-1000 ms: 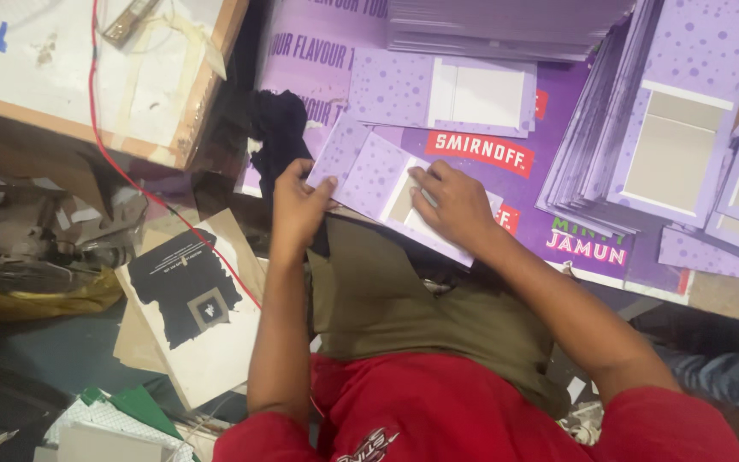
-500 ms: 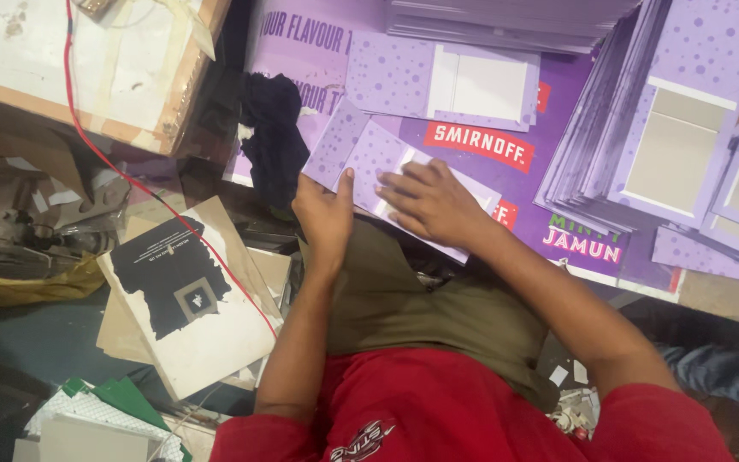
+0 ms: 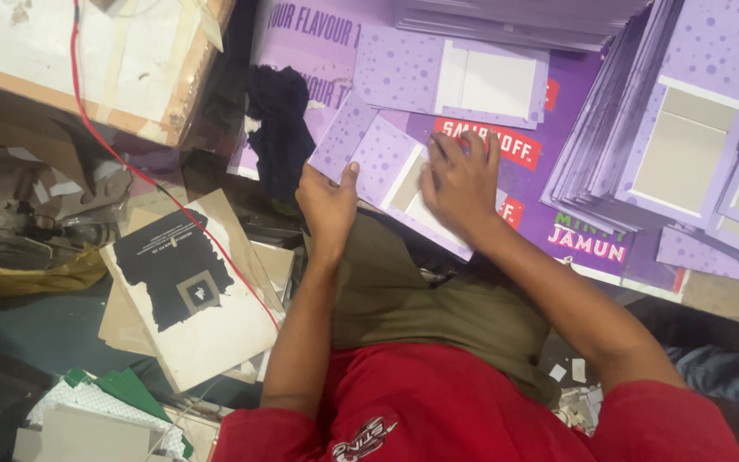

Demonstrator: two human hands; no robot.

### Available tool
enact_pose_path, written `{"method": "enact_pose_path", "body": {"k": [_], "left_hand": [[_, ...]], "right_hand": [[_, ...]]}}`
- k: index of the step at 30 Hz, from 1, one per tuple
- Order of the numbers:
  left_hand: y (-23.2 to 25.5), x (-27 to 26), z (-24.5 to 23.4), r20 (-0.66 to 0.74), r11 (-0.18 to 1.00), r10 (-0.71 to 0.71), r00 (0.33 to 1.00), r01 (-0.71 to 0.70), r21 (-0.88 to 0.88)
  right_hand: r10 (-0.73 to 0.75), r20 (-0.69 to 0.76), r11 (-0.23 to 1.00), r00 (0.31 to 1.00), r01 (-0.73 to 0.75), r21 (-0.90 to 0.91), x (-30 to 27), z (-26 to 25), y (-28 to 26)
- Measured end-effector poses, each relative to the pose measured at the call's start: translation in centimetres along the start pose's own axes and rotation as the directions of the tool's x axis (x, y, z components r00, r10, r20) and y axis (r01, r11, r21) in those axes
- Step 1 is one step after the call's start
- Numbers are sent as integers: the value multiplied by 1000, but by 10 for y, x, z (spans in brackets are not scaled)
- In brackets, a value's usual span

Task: The person folds purple printed paper sheets by hand, aligning edges and pressing creases. They repeatedly pick up sheets, fold them, and stack the finished pieces on the table.

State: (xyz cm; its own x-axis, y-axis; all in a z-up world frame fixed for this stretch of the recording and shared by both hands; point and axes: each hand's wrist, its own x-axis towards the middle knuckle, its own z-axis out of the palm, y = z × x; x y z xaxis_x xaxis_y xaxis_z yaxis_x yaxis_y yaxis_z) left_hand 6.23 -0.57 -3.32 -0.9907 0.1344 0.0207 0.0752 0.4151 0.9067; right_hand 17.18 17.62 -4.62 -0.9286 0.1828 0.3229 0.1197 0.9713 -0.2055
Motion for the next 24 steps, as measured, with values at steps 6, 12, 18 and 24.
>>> {"method": "enact_pose_path", "body": {"k": [6,12,18,24], "left_hand": [[-3,1,5,5,1000,-26,1000,26,-8],[-17,6,1,166,941,-138,976,181,-286],[-23,0,-6,383,603,-214,898,430,-671],[17,17,-6,511,491,-18,859,453,-744]], "right_hand": [[-389,194,879,901,300,370,-12,1,-2],[49,370,997,928,-69,42,2,-38,-11],[20,333,986,943,-74,150,1,-76,-18],[-40,403,989,914,-21,145,22,-98,42]]}}
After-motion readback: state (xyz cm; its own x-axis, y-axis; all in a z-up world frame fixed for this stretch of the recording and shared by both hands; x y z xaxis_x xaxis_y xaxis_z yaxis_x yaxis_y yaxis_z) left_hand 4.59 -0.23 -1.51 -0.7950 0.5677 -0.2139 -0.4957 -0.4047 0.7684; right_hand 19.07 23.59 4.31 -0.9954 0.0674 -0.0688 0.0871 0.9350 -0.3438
